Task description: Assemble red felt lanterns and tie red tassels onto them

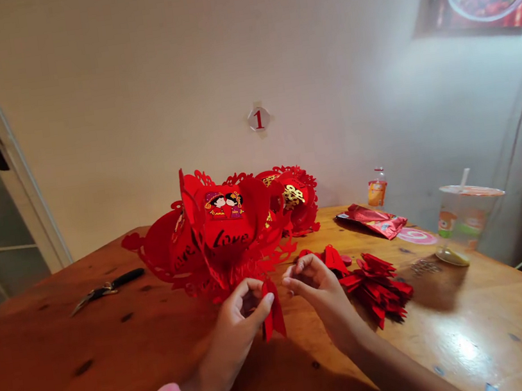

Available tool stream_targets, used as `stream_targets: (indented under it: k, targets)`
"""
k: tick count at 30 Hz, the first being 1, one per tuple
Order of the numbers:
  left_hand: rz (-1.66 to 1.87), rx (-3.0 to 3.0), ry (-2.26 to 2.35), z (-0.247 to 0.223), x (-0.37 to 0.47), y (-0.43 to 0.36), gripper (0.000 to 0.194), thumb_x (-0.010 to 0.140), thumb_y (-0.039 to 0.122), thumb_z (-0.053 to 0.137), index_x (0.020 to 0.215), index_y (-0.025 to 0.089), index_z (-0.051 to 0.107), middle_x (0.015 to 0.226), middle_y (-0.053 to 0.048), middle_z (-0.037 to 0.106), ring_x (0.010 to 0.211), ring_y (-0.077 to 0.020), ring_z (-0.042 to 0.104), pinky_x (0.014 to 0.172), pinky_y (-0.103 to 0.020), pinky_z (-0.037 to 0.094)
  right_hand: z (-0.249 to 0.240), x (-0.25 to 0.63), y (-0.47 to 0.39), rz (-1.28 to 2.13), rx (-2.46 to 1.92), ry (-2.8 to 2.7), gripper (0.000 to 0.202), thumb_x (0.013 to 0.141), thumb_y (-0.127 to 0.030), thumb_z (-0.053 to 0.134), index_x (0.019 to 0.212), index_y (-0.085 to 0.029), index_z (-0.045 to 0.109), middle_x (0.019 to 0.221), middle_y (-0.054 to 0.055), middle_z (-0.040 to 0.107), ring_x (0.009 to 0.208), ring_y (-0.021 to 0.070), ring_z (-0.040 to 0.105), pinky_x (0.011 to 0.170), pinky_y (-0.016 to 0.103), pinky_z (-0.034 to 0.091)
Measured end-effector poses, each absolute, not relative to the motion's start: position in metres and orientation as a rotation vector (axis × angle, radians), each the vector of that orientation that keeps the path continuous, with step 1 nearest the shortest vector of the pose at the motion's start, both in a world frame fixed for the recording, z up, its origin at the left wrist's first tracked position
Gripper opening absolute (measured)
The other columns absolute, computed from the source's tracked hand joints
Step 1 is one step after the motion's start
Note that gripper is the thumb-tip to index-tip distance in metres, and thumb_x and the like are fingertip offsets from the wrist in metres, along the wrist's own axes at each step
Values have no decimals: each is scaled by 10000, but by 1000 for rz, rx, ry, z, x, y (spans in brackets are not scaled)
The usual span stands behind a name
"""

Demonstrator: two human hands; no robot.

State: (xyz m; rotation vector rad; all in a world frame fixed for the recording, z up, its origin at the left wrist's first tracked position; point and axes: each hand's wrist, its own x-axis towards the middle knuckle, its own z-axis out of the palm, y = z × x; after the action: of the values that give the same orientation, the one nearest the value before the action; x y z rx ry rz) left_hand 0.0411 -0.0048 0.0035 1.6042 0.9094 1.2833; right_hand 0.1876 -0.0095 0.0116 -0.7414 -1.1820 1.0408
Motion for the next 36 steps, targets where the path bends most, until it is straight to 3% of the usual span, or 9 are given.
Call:
stream_targets:
  k: [9,17,21,30,36]
  targets:
    - [1241,1642,887,3,41,-5,157,777,309,555,848,169,551,753,8,585,712,-124,537,655,-220,414,15,185,-12,1110,-756,-1173,469,575,-318,789,821,-242,398,744,-49,511,613,82,484,398,146,356]
    - [1247,1713,880,4,41,-8,177,803,290,534,935,189,593,839,-6,626,758,-135,562,681,-228,430,19,188,-12,1171,-779,-1162,564,540,-276,805,939,-260,407,798,-37,514,575,63,466,358,124,324]
    - [1237,1725,874,3,40,-7,215,829,356,506,913,188,608,859,-13,641,796,-149,568,700,-236,422,20,192,-11,1163,-818,-1210,660,530,-259,806,1048,-285,398,869,-24,503,559,52,472,335,116,300]
    - [1189,1727,881,7,39,-8,233,793,375,550,823,165,648,772,-26,650,730,-156,572,672,-243,419,19,202,-6,1216,-786,-1385,673,566,-192,785,1103,-325,402,952,-26,453,541,35,509,345,127,320]
    - [1151,1618,868,8,39,-11,254,786,380,553,743,144,636,675,-5,609,648,-124,526,619,-219,395,20,202,-9,1190,-724,-1425,624,577,-181,778,1082,-304,433,960,-26,447,607,46,549,578,225,503]
